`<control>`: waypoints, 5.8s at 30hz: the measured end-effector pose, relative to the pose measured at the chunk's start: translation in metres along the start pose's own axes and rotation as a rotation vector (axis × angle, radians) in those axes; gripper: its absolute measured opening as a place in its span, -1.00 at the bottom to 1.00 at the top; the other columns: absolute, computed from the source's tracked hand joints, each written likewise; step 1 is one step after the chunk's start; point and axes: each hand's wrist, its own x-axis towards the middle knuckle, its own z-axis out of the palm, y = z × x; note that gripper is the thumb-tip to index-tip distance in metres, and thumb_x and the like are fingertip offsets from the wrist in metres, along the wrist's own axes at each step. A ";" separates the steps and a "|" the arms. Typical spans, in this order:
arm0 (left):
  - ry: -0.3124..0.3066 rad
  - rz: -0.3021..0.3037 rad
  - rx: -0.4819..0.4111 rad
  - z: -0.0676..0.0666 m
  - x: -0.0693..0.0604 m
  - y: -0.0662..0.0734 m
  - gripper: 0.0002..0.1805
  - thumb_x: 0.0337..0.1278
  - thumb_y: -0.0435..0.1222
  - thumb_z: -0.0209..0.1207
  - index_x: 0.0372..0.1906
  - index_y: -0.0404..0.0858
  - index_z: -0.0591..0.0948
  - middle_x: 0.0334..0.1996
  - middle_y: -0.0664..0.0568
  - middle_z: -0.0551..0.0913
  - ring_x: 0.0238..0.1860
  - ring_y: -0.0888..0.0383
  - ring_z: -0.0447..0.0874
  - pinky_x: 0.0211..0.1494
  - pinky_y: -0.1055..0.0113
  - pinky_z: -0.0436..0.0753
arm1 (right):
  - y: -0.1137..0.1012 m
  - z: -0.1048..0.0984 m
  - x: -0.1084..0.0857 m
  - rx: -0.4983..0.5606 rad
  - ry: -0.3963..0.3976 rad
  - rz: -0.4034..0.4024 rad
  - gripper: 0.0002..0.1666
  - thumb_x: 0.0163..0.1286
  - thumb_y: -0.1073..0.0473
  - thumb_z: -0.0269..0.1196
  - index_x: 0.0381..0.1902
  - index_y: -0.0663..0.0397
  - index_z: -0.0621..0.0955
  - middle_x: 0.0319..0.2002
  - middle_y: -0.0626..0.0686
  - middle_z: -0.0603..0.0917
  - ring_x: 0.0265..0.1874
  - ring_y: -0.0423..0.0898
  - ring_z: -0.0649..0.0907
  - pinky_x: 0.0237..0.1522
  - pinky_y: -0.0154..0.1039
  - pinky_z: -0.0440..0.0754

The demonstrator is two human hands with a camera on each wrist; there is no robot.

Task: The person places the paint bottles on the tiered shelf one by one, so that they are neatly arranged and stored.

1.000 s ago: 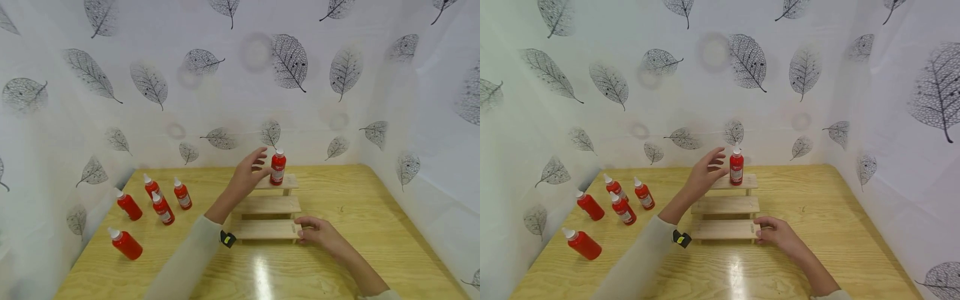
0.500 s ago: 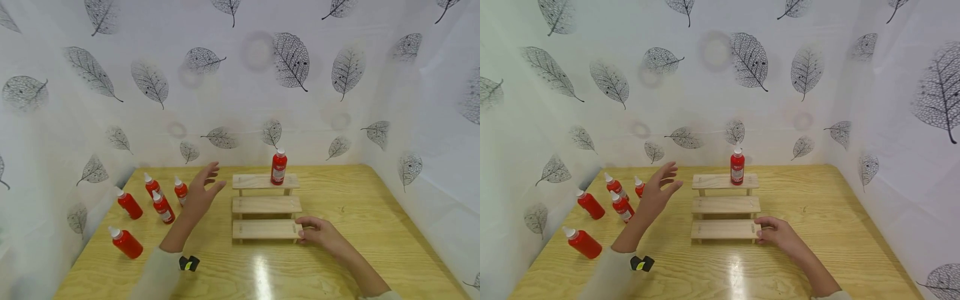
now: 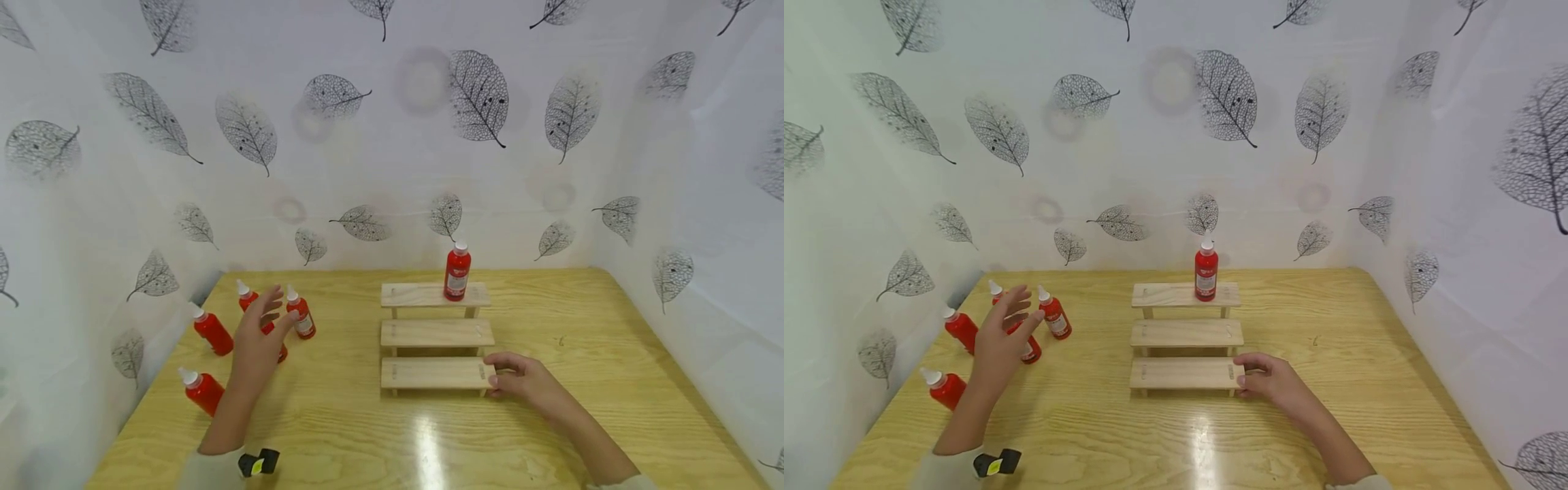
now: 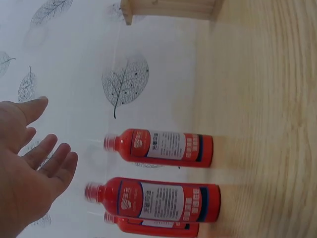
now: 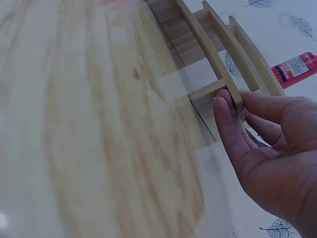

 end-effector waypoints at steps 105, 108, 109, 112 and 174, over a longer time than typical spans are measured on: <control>-0.354 0.185 -0.265 0.148 0.066 0.107 -0.45 0.29 -0.33 0.31 0.36 -0.11 0.47 0.15 -0.02 0.63 0.14 0.05 0.63 0.22 0.16 0.67 | 0.001 0.001 0.000 0.002 0.008 0.002 -0.33 0.43 0.19 0.29 0.35 0.45 0.38 0.20 0.41 0.47 -0.14 0.08 0.75 -0.01 -0.14 0.76; -0.361 0.188 -0.255 0.148 0.066 0.108 -0.43 0.30 -0.33 0.30 0.38 -0.13 0.45 0.17 -0.02 0.61 0.15 0.04 0.62 0.22 0.15 0.67 | 0.001 0.001 0.000 0.007 0.006 0.003 -0.33 0.42 0.19 0.30 0.35 0.45 0.38 0.19 0.40 0.48 -0.14 0.08 0.75 -0.01 -0.14 0.76; -0.362 0.188 -0.246 0.147 0.066 0.108 -0.42 0.30 -0.32 0.30 0.39 -0.13 0.44 0.19 -0.03 0.59 0.15 0.04 0.61 0.22 0.15 0.66 | 0.001 0.001 0.000 0.006 0.007 0.003 -0.33 0.42 0.19 0.30 0.35 0.45 0.38 0.19 0.40 0.48 -0.14 0.08 0.75 -0.01 -0.14 0.76; -0.357 0.196 -0.208 0.142 0.063 0.106 -0.40 0.33 -0.26 0.29 0.42 -0.12 0.42 0.28 -0.01 0.51 0.18 0.03 0.57 0.26 0.14 0.64 | 0.000 0.001 0.000 0.004 0.007 0.001 -0.32 0.42 0.19 0.30 0.36 0.45 0.37 0.20 0.41 0.48 -0.14 0.09 0.75 -0.01 -0.14 0.76; 0.310 -0.640 -0.050 -0.083 -0.088 -0.046 -0.30 0.30 0.01 0.25 0.50 0.14 0.33 0.43 0.03 0.38 0.18 0.29 0.48 0.09 0.70 0.50 | 0.000 0.001 -0.001 -0.012 0.006 -0.006 -0.32 0.42 0.18 0.30 0.35 0.46 0.37 0.20 0.40 0.49 -0.15 0.06 0.75 0.00 -0.17 0.75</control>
